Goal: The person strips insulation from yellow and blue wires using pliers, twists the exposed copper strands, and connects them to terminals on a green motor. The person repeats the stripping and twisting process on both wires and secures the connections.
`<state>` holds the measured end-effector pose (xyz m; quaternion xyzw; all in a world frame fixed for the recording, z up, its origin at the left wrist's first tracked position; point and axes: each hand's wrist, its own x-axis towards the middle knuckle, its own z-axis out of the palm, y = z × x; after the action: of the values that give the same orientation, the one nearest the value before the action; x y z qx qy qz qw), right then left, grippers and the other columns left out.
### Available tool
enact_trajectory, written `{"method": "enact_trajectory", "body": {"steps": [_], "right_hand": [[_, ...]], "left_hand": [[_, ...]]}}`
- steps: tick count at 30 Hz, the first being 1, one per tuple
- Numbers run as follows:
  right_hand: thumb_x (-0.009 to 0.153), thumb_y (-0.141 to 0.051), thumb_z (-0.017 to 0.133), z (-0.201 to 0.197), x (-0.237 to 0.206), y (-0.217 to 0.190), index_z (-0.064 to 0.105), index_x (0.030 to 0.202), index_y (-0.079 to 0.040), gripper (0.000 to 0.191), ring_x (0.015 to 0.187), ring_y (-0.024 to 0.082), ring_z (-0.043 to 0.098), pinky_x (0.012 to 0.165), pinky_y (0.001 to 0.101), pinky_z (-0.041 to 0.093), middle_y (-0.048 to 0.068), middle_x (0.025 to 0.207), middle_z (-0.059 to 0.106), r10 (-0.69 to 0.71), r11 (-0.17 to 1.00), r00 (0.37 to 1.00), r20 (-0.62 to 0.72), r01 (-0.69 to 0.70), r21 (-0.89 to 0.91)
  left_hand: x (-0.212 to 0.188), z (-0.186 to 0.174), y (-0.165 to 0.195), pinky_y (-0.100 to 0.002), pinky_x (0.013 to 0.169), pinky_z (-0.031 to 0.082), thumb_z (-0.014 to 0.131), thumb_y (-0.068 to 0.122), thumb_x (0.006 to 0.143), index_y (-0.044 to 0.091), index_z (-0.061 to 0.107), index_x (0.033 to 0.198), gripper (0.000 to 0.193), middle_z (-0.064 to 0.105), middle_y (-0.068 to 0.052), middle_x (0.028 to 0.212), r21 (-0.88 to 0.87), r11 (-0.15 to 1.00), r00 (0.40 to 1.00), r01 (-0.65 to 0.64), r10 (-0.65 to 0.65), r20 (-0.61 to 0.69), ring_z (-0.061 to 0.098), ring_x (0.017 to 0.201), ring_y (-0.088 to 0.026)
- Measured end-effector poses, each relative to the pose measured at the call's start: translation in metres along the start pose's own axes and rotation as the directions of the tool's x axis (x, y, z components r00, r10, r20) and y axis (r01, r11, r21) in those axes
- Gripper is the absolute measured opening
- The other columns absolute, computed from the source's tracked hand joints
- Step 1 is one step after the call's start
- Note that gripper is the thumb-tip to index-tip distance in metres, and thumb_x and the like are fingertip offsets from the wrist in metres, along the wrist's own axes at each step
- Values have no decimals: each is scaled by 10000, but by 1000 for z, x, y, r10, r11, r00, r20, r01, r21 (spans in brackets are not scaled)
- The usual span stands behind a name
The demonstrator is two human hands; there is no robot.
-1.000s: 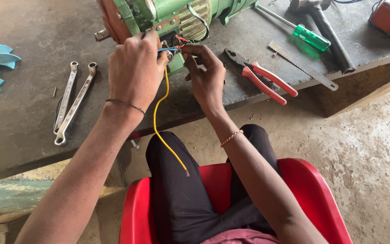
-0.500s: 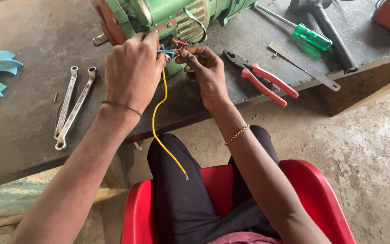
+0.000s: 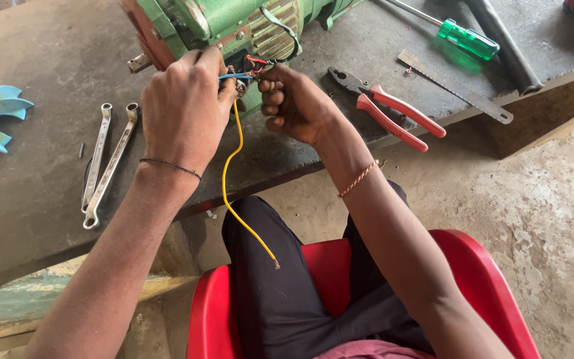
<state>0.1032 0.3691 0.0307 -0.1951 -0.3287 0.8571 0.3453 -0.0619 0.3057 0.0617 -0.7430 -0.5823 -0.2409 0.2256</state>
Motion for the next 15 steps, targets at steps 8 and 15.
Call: {"method": "enact_trajectory", "body": {"steps": [8, 15], "right_hand": [[1026, -251, 578, -7, 1, 9, 612, 799, -106, 271, 532, 96, 503, 421, 235, 374, -60, 582, 503, -61, 998, 996, 58, 62, -18], [979, -35, 678, 1, -26, 25, 644, 1126, -32, 151, 829, 192, 730, 672, 289, 594, 78, 1042, 703, -794, -148, 493, 354, 408, -901]], "left_hand": [[1, 0, -4, -391, 637, 600, 820, 233, 935, 54, 710, 968, 212, 750, -106, 930, -47, 999, 1000, -3, 4, 14, 755, 776, -283], [-1, -3, -5, -412, 629, 593, 830, 231, 917, 59, 718, 937, 206, 760, -113, 918, -24, 1000, 1000, -6, 6, -8, 750, 768, -312]]}}
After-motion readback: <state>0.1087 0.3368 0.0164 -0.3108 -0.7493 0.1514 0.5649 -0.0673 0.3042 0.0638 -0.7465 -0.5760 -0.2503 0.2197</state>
